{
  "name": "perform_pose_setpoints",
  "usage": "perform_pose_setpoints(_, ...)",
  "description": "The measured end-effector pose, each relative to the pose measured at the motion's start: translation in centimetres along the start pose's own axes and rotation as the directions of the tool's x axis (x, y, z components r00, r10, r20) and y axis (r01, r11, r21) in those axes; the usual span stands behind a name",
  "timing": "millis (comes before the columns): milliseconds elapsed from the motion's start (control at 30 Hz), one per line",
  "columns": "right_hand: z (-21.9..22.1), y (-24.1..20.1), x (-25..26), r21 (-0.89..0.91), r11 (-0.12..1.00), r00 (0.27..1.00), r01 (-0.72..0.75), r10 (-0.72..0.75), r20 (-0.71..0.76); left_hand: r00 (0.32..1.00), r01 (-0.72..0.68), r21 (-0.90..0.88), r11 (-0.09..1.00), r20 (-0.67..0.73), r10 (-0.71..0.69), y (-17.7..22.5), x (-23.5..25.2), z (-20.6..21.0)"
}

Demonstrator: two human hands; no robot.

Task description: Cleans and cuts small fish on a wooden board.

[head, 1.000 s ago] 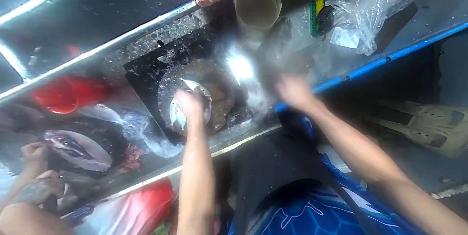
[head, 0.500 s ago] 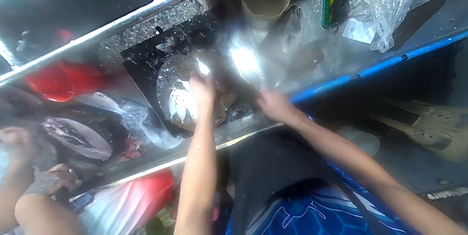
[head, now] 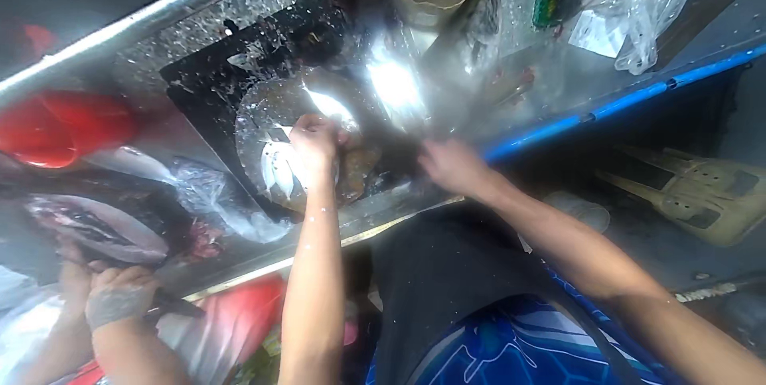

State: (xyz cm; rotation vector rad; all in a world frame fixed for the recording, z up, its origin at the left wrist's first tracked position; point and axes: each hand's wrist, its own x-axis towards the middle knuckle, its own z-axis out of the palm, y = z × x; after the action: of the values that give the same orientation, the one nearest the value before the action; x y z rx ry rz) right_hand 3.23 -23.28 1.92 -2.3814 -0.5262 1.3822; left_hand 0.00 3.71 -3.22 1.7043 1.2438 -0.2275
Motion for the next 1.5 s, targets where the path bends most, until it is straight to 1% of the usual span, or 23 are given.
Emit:
perform_pose_setpoints(200, -2.1, -0.2, 0.2, -0.006, 1.000, 0.999, 0.023, -0.023, 0.049, 0.999, -0.033, -0.001, 0.999, 0.019, 0.033, -0.4, 0.4, -0.2)
perform_pose_setpoints(300, -1.9, 0.3, 1.3, -0.004, 0.999, 0.999, 0.048, -0.048, 0.025, 0.999, -0.042, -0.005, 0.999, 0.034, 0.042, -0.1, 0.2, -0.1)
perform_pose_setpoints(400, -2.6, 0.8, 1.3, -0.003, 0.999, 0.999, 0.036, -0.036, 0.029, 0.998, -0.050, 0.027, 0.998, 0.026, 0.050, 0.0, 0.0, -0.3)
perform_pose_setpoints(567, -1.7, 1.0, 1.3, -0.035, 0.998, 0.999, 0.051, -0.052, -0.005, 0.999, -0.048, 0.037, 0.998, 0.001, 0.048, 0.3, -0.1, 0.2)
perform_pose_setpoints(700, -1.3, 0.4, 0.6, -0.036, 0.999, 0.999, 0.037, -0.036, 0.025, 0.998, -0.057, 0.024, 0.998, -0.015, 0.057, 0.3, -0.4, 0.3)
perform_pose_setpoints(833, -1.9, 0.4, 1.4, -0.019, 0.999, 0.998, 0.034, -0.033, 0.059, 0.991, -0.124, 0.012, 0.992, -0.041, 0.124, -0.2, -0.6, 0.7)
perform_pose_setpoints(933, -2.3, 0.8, 2.3, 0.038, 0.998, 0.997, 0.043, -0.046, 0.065, 0.983, -0.178, 0.002, 0.984, -0.052, 0.178, -0.6, -0.7, 1.2)
perform_pose_setpoints(1000, -2.4, 1.0, 3.0, 0.068, 0.996, 0.996, 0.050, -0.055, 0.064, 0.977, -0.204, 0.029, 0.979, -0.054, 0.205, -1.0, -0.5, 1.2)
perform_pose_setpoints(1167, -1.6, 1.4, 5.5, 0.156, 0.982, 0.994, 0.107, -0.108, 0.002, 0.979, -0.201, 0.068, 0.977, -0.025, 0.203, -0.9, -0.6, 0.8)
perform_pose_setpoints(1267, -1.1, 1.8, 5.7, 0.179, 0.979, 0.995, 0.099, -0.100, -0.002, 0.977, -0.211, 0.072, 0.975, -0.018, 0.212, -1.0, -0.5, 0.7)
perform_pose_setpoints(1400, 0.3, 0.4, 8.1, 0.255, 0.958, 0.987, 0.133, -0.104, -0.126, 0.977, -0.208, 0.062, 0.976, -0.024, 0.210, -1.3, -0.2, 0.9)
perform_pose_setpoints(1500, 1.0, 0.6, 6.8, 0.284, 0.951, 0.988, 0.126, -0.093, -0.127, 0.978, -0.198, 0.084, 0.977, -0.048, 0.202, -1.6, -0.5, 0.9)
